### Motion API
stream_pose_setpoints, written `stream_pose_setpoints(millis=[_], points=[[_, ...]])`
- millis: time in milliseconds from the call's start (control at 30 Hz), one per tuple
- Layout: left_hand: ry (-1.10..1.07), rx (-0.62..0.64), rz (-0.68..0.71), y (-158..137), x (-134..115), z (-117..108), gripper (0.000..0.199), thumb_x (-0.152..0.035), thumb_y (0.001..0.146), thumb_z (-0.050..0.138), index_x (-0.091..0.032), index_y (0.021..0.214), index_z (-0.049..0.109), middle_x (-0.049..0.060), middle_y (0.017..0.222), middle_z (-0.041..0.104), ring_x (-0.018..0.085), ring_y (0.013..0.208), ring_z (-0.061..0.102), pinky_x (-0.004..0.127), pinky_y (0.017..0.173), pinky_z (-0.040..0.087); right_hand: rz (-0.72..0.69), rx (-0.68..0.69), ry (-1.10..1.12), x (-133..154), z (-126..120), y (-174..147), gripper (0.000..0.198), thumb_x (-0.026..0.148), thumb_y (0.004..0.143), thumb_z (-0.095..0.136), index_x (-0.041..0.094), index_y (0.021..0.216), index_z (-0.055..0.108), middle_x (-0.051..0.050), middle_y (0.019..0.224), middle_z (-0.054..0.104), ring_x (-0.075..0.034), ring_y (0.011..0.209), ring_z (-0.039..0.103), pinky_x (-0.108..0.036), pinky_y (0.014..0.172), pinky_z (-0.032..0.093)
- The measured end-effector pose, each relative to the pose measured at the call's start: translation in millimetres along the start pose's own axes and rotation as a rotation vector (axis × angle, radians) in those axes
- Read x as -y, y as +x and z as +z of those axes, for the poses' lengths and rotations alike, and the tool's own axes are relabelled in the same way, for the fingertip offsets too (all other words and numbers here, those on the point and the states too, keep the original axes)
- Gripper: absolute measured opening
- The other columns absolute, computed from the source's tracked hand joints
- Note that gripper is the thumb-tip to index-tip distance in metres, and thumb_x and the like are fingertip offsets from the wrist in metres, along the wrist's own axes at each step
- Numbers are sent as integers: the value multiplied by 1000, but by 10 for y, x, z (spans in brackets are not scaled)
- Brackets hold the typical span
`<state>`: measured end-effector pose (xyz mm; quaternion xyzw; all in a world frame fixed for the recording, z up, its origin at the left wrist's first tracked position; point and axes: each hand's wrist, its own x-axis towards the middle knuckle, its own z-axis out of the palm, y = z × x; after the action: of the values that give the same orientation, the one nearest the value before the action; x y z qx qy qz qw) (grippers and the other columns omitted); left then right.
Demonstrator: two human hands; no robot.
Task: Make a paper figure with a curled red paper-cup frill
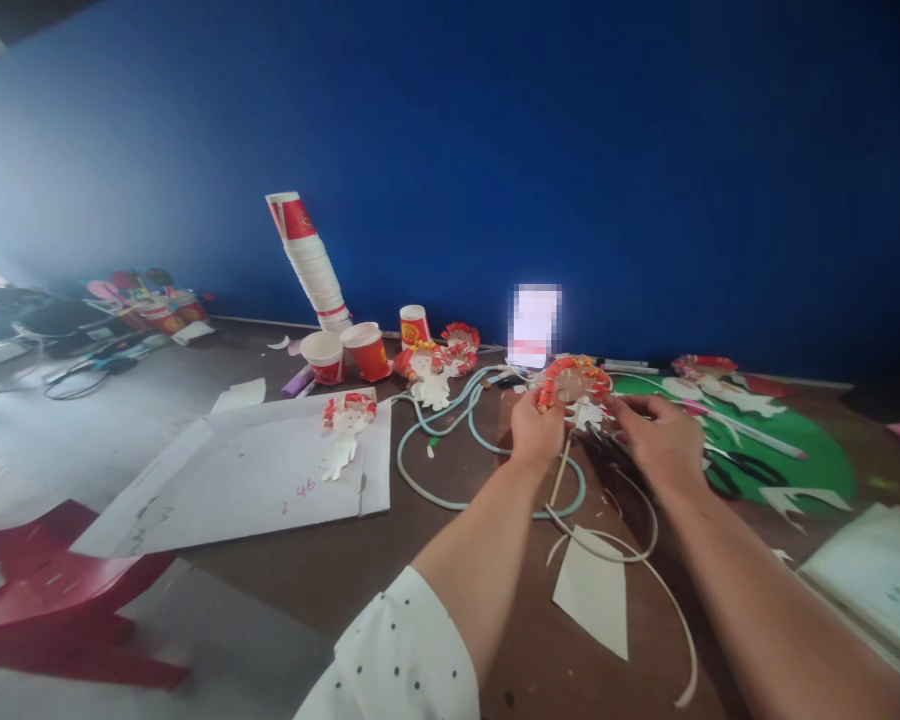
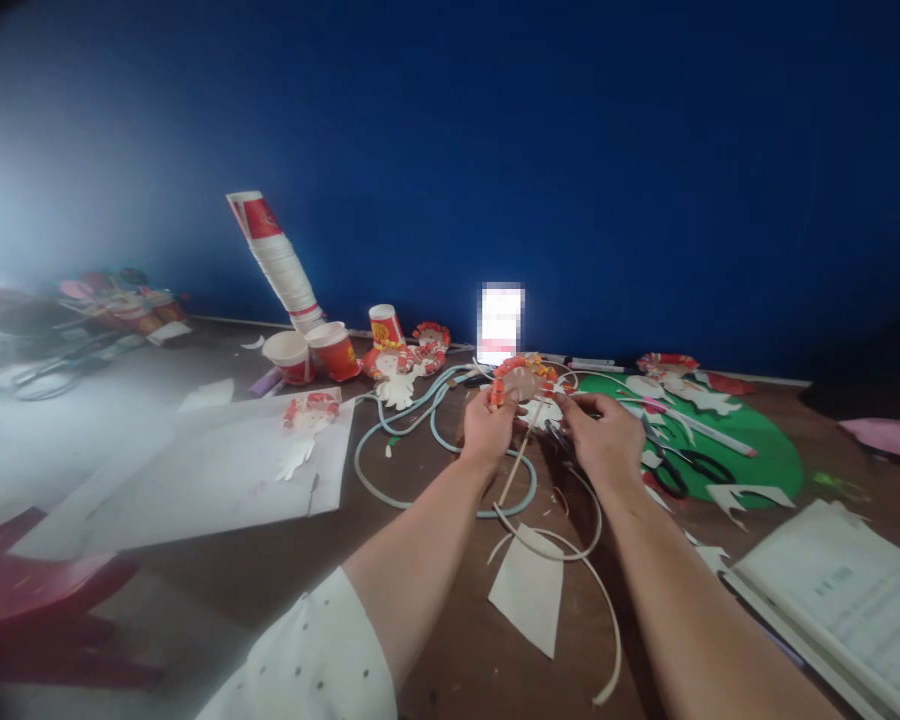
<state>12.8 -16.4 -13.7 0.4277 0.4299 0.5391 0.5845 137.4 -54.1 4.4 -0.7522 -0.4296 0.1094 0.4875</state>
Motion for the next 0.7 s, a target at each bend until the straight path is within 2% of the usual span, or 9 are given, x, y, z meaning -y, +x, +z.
stream_pose_setpoints(millis=[200,400,600,700], points=[[-20,5,-36,-9,-17,14,12,-27,77,63,-17,83,60,-1,60,59,11,50,56,24,55,49,134,34,150,105,-19,-47,37,47,67,66,17,88,72,-4,66,68,-19,53,63,-31,55,48],[-51,25,-33,-25,-33,17,8,-24,77,61,-16,80,58,-2,59,57,10,48,54,24,53,49,193,34,196,204,-47,-99,34,41,70,65,17,93,73,-8,70,70,-21,58,64,-34,61,50],[-39,19,-43,-32,-34,21,8,-24,77,61,-17,80,59,-1,59,58,11,49,55,25,54,50,158,32,180,235,-69,-108,34,35,72,64,15,98,73,-10,74,72,-24,68,66,-35,64,50],[-33,9,-56,-27,-37,20,13,-27,75,65,-17,81,60,-1,59,59,11,52,57,23,56,50,142,43,169,207,-66,-94,33,34,71,63,16,97,74,-8,72,72,-23,65,66,-33,63,49]])
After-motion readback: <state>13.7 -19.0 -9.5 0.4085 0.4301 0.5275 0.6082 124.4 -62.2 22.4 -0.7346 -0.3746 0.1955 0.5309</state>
